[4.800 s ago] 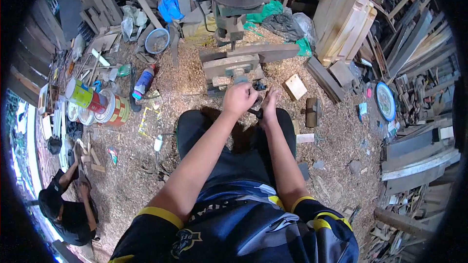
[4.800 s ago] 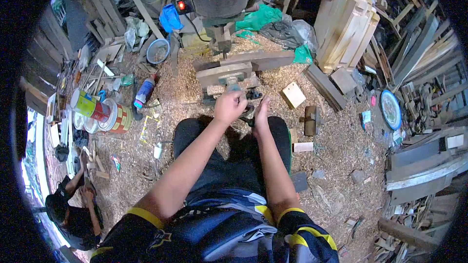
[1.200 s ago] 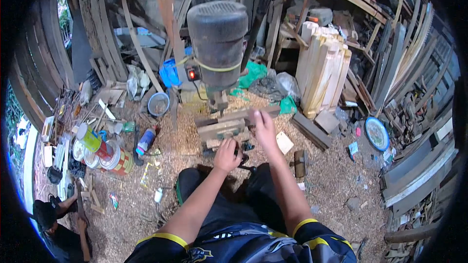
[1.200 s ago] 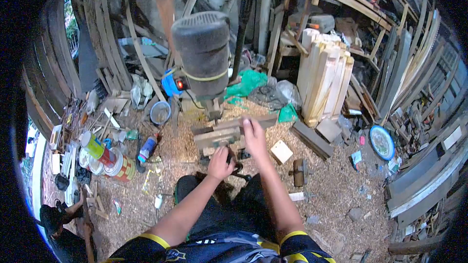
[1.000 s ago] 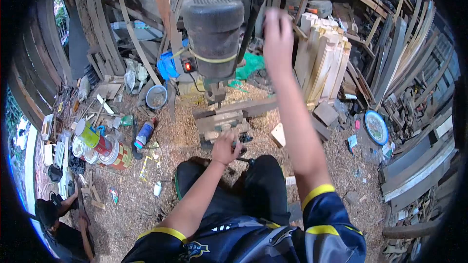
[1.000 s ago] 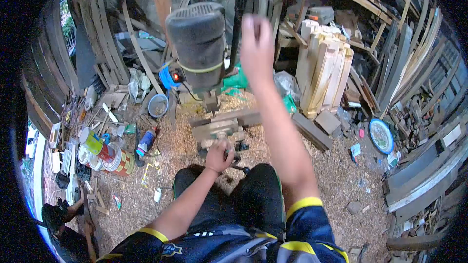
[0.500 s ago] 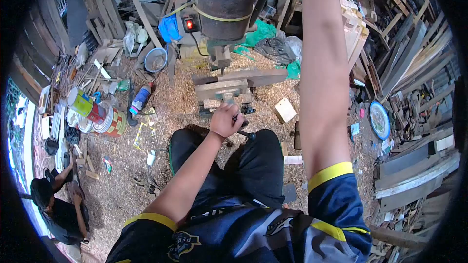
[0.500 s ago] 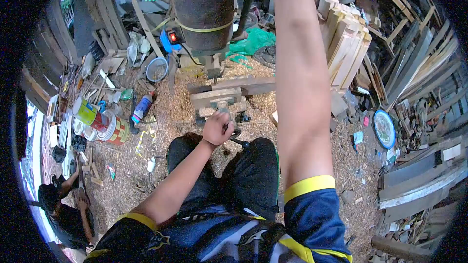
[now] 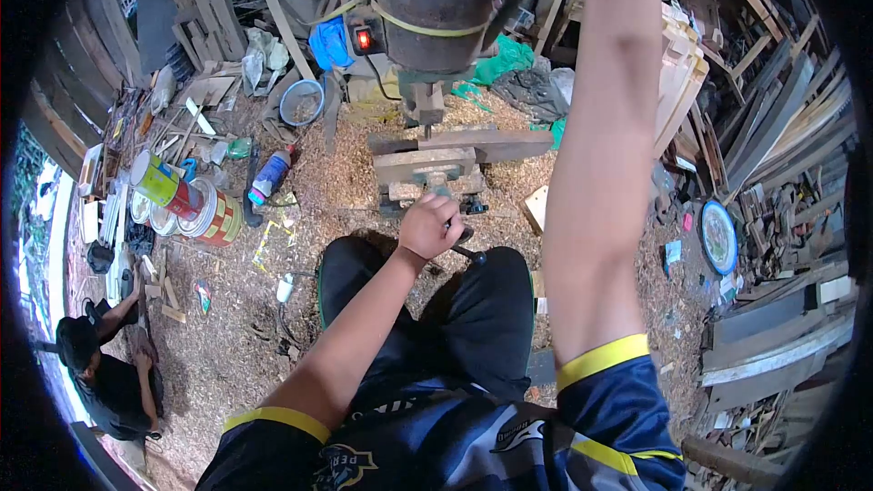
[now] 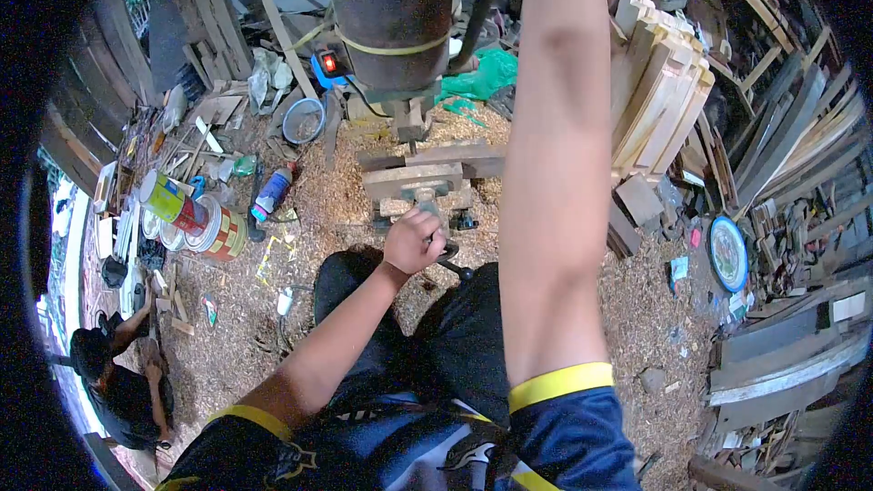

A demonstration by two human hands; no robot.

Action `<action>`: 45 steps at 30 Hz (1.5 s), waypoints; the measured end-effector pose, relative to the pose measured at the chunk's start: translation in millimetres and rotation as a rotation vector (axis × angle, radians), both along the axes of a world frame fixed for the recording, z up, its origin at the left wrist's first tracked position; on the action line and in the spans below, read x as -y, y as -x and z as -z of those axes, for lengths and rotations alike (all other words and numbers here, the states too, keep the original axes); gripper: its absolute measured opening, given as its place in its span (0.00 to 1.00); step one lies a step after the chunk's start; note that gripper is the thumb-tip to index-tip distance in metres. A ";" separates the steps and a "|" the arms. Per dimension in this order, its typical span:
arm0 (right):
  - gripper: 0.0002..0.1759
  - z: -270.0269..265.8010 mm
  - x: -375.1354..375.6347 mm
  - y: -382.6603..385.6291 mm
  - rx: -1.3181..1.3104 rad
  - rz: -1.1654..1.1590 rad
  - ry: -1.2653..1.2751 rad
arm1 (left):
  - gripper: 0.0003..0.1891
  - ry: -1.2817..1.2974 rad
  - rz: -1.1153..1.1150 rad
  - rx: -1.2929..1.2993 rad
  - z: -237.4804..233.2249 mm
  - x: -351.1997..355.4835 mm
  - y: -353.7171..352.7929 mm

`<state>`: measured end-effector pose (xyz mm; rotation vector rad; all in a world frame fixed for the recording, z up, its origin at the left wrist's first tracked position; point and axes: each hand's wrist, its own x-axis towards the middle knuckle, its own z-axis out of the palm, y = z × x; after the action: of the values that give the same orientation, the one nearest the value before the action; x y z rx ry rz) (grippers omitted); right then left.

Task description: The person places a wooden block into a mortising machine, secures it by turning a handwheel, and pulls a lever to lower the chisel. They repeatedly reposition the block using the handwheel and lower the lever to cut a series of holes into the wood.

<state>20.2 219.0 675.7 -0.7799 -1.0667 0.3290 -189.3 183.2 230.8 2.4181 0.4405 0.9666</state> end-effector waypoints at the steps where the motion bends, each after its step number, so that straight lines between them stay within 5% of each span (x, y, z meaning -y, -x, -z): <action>1: 0.26 11.2 13.4 9.9 0.010 0.056 -0.072 | 0.06 -0.004 -0.005 0.003 -1.3 -1.4 -0.7; 4: 0.26 44.2 51.0 33.7 0.013 0.117 -0.196 | 0.06 -0.002 0.004 0.008 -2.2 1.0 1.6; 16: 0.25 9.7 10.6 2.7 -0.004 -0.050 -0.047 | 0.05 -0.015 -0.023 -0.005 -2.5 -0.3 0.9; 18: 0.24 18.7 31.5 25.2 -0.020 0.160 -0.095 | 0.05 -0.040 -0.011 -0.019 -3.9 0.4 1.4; 20: 0.24 53.6 61.5 35.0 0.114 0.069 -0.282 | 0.05 -0.041 0.000 -0.034 -0.8 1.6 2.9; 21: 0.25 51.1 67.2 33.9 -0.476 -0.729 -0.327 | 0.05 -0.044 0.005 -0.037 -2.1 -1.3 1.2; 22: 0.25 50.1 63.1 34.2 -0.475 -0.732 -0.327 | 0.05 -0.046 0.002 -0.036 -2.5 -2.8 -0.2; 24: 0.26 49.3 54.3 32.2 0.108 0.144 -0.211 | 0.07 0.023 0.048 -0.002 -2.4 -2.2 0.8; 32: 0.24 12.2 23.7 20.5 -0.020 0.080 -0.063 | 0.07 0.023 0.017 0.045 1.7 -0.2 -0.6; 37: 0.24 57.1 61.2 37.1 0.209 0.111 -0.304 | 0.07 0.044 0.066 -0.030 -4.5 -2.1 2.5; 38: 0.24 61.6 58.2 43.5 0.084 0.170 -0.325 | 0.07 0.038 0.067 -0.036 -3.5 -5.1 2.5; 45: 0.23 40.3 45.6 25.2 0.075 0.072 -0.203 | 0.05 0.028 0.087 -0.015 3.6 -6.3 2.3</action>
<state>-4.9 173.4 635.4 -0.6501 -1.1205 0.1285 -191.6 189.5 227.2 2.3999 0.3486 0.8994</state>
